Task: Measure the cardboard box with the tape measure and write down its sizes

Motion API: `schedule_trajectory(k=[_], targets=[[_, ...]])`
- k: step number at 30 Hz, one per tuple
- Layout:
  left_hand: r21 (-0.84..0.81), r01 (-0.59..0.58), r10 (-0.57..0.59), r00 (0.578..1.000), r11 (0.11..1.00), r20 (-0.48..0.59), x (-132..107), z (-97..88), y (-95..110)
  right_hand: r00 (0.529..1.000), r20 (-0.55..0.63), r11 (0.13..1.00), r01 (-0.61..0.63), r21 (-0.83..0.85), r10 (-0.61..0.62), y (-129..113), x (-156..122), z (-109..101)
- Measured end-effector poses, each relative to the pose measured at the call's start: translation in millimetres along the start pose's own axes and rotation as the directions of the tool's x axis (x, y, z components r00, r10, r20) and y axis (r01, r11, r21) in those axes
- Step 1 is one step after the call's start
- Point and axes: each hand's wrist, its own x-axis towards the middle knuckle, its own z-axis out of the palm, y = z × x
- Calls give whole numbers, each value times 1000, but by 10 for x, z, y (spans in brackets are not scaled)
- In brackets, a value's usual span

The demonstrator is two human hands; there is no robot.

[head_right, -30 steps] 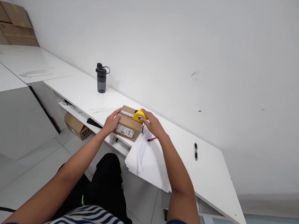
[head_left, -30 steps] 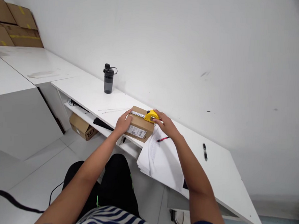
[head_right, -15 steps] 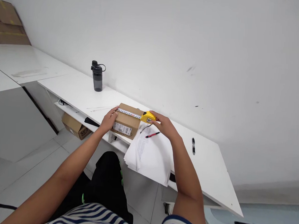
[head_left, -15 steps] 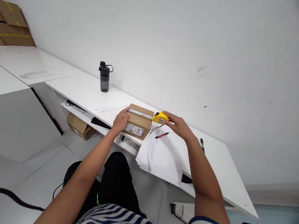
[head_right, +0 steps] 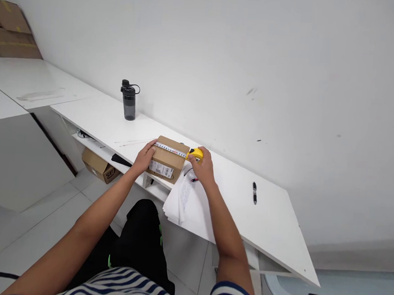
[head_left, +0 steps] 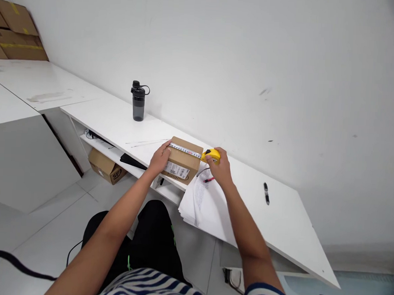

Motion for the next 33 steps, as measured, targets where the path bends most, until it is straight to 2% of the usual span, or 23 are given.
schedule_trajectory(k=[3,7,18,33], targets=[[-12,1,-1,1000,1000,7,2,3,-17,975,-222,998,-16,61,30,15,-22,219],[-14,-7,7,1000,1000,12,15,6,-36,946,-321,990,7,140,39,42,-15,318],[-8,-15,15,1000,1000,10,44,21,-71,923,-383,987,19,157,43,-3,-84,330],[5,12,-13,1000,1000,18,29,12,-29,932,-358,991,-11,133,59,-12,-101,317]])
